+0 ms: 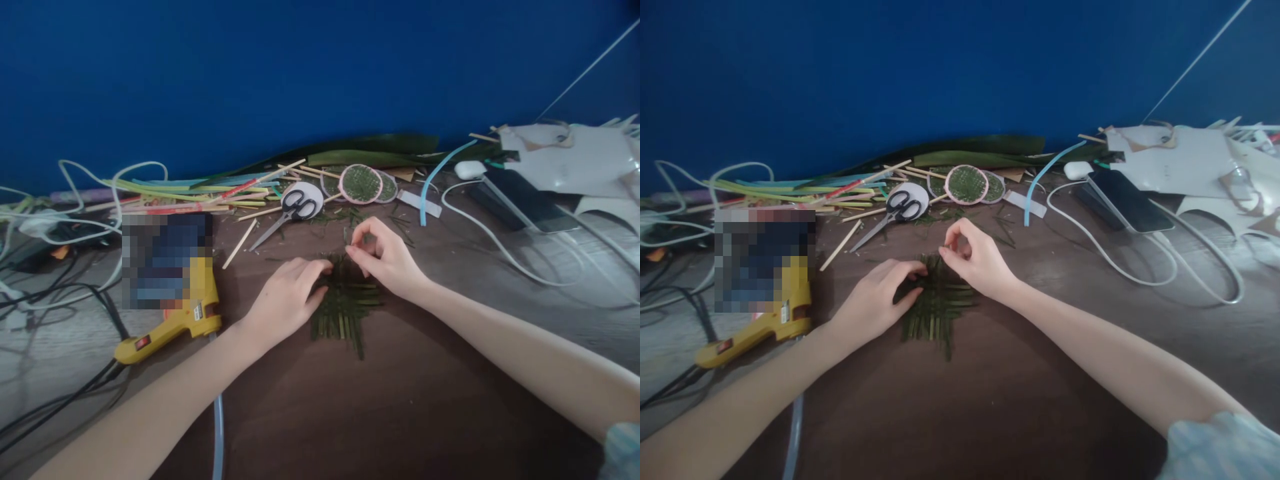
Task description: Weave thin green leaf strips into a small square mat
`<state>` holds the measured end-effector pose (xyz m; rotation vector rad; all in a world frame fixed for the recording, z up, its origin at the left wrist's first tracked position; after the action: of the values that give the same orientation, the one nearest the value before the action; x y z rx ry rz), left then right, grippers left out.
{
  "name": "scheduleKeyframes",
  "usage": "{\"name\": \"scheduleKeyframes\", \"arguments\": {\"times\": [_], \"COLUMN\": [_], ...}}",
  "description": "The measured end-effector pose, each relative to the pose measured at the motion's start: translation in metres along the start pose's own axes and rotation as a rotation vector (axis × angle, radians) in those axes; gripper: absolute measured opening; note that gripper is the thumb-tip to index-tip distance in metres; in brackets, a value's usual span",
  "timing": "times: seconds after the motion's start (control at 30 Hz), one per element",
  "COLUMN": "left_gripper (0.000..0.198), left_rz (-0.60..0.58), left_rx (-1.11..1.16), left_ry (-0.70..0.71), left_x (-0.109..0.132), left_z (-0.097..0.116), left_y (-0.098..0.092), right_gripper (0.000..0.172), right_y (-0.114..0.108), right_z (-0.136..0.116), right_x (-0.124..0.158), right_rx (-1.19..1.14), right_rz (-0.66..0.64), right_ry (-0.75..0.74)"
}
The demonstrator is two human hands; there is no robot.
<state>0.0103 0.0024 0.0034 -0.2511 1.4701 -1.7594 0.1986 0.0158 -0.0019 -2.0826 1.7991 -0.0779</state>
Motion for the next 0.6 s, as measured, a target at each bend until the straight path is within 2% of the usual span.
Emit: {"name": "scheduleKeyframes", "arguments": {"times": [0.3,0.43,0.6], "left_gripper": [0.026,0.025,0.021], "left_rz": [-0.006,-0.015,-0.014], "left_rx": [0.035,0.039,0.032], "left_ry": [-0.015,-0.026,-0.026], "left_x": [0.0015,0.0016,0.0019], "left_z": [-0.0009,-0.0020,-0.0021], "left_y": [0.0011,0.0019,0.0023], "right_gripper": [0.022,0.038,0.026], "right_y": [0.0017,0.0010,0.0023], "right_z": [-0.0020,-0.0038,-0.0045], "right_x": [-0.0020,-0.0008,-0.0005], "right_rx": [0.218,0.177,0.204], "right_rz": [-0.055,-0.111,-0.251], "right_ry": [-0.137,-0.138,-0.140]}}
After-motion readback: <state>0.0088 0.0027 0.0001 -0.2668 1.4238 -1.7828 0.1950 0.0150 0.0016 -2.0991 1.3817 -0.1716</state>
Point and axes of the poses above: each hand's wrist, its own x-axis away from the middle knuckle, its own y-axis out of the palm, z = x × y, the point moved 1 cm from there along -x, towards the middle knuckle
